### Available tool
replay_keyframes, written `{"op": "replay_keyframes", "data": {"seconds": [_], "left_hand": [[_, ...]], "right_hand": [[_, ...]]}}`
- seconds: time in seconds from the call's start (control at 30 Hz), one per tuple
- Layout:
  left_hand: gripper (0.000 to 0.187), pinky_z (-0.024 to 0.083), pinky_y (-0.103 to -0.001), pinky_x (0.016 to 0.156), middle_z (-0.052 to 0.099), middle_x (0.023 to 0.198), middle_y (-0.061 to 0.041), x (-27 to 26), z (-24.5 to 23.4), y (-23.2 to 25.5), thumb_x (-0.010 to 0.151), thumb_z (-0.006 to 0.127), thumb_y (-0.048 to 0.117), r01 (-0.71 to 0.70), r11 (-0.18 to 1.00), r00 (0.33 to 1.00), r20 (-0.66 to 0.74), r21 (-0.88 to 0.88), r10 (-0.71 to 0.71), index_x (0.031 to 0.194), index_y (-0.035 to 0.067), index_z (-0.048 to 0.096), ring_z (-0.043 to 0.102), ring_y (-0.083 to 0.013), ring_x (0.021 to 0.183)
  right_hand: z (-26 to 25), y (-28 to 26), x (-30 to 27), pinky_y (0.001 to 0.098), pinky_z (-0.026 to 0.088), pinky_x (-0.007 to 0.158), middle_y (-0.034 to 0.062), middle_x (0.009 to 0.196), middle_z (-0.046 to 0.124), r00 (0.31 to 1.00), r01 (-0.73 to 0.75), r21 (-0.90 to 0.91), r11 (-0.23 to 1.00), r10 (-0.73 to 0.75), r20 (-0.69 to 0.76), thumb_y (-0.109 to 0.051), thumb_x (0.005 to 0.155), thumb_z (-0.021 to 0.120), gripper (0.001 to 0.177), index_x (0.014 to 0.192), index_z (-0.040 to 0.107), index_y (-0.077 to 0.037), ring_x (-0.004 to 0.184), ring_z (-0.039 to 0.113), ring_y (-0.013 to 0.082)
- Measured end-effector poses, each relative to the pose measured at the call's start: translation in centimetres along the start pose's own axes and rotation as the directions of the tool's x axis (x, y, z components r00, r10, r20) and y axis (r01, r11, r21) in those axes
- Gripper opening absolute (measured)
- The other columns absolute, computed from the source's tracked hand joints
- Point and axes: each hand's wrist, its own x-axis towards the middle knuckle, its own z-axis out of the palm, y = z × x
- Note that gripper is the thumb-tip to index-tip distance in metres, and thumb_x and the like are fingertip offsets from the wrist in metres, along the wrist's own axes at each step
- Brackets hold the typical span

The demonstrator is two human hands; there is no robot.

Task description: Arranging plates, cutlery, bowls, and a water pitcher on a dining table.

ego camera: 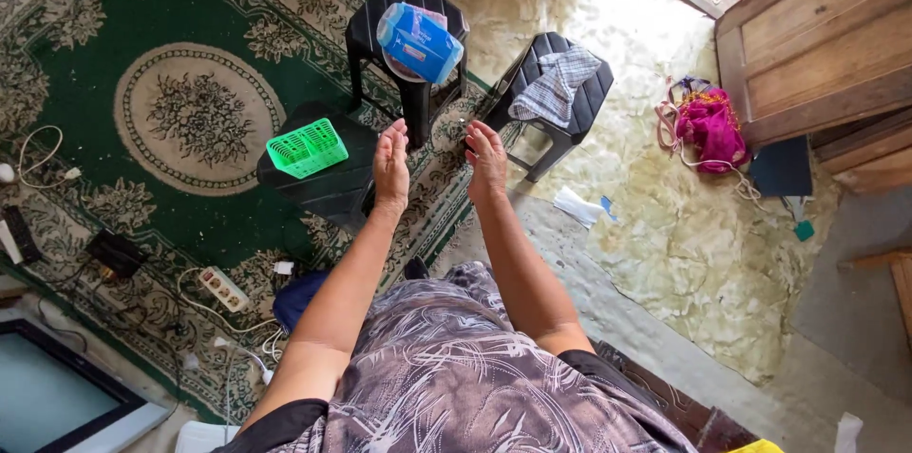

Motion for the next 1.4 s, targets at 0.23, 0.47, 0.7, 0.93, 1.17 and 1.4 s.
{"op": "replay_keyframes", "data": {"seconds": [0.23,0.47,0.7,0.93,1.17,1.4], "left_hand": [[0.044,0.036,-0.033,0.121,0.057,0.146,-0.012,6.1,-0.1,-2.4,0.111,0.049,0.032,0.008,1.0,1.0,-0.014,-0.019,-0.009,0.142,0.002,0.054,0.052,-0.0207,0.137],[0.042,0.04,-0.031,0.114,0.059,0.141,-0.01,15.0,0.6,-5.2,0.11,0.052,0.029,-0.01,0.998,0.996,-0.091,0.061,0.016,0.141,0.0,0.056,0.054,-0.0169,0.13],[0.044,0.04,-0.03,0.112,0.06,0.142,-0.011,24.1,4.1,-6.7,0.11,0.05,0.029,0.002,0.981,0.992,-0.124,0.193,0.023,0.143,0.001,0.053,0.055,-0.0171,0.13],[0.048,0.043,-0.034,0.11,0.056,0.143,-0.013,29.2,4.8,-10.2,0.107,0.053,0.029,0.053,0.968,0.982,-0.191,0.244,-0.005,0.145,0.0,0.049,0.057,-0.0215,0.13],[0.057,0.039,-0.043,0.113,0.052,0.145,-0.021,31.3,1.0,-14.9,0.102,0.06,0.037,0.145,0.693,0.965,-0.256,0.706,0.059,0.145,0.001,0.051,0.051,-0.0359,0.133],[0.071,0.028,-0.049,0.116,0.037,0.154,-0.032,35.5,-2.3,-18.9,0.1,0.063,0.036,0.11,0.514,0.984,-0.166,0.851,0.064,0.153,-0.004,0.038,0.033,-0.0443,0.144]], "right_hand": [[2.0,-0.2,6.0,0.0325,0.045,0.092,-0.0029,0.122,0.071,1.0,0.005,-0.028,1.0,-0.005,-0.028,-0.034,0.095,0.069,0.033,0.124,0.068,-0.019,0.109,0.06,0.0118],[4.2,-1.0,15.5,0.0333,0.045,0.091,-0.0042,0.121,0.068,1.0,-0.012,-0.07,0.997,0.011,-0.007,-0.034,0.094,0.069,0.033,0.123,0.067,-0.019,0.107,0.059,0.0125],[6.4,-3.4,24.2,0.0296,0.04,0.083,-0.0062,0.109,0.065,0.995,-0.094,-0.176,0.98,0.095,-0.003,-0.031,0.095,0.067,0.034,0.126,0.067,-0.016,0.099,0.055,0.0085],[4.7,-0.3,32.0,0.0305,0.04,0.079,-0.0011,0.111,0.065,0.996,-0.077,-0.18,0.981,0.082,0.021,-0.027,0.098,0.067,0.034,0.129,0.067,-0.013,0.095,0.052,0.0131],[2.6,3.3,35.1,0.0342,0.044,0.097,0.0048,0.124,0.067,0.982,-0.171,-0.204,0.964,0.15,-0.113,-0.029,0.094,0.067,0.04,0.129,0.065,-0.009,0.116,0.058,0.0193],[0.7,11.4,39.5,0.0369,0.038,0.11,0.0098,0.138,0.062,0.96,-0.258,-0.211,0.943,0.225,-0.167,-0.034,0.089,0.073,0.062,0.14,0.055,-0.004,0.13,0.054,0.0222]]}}
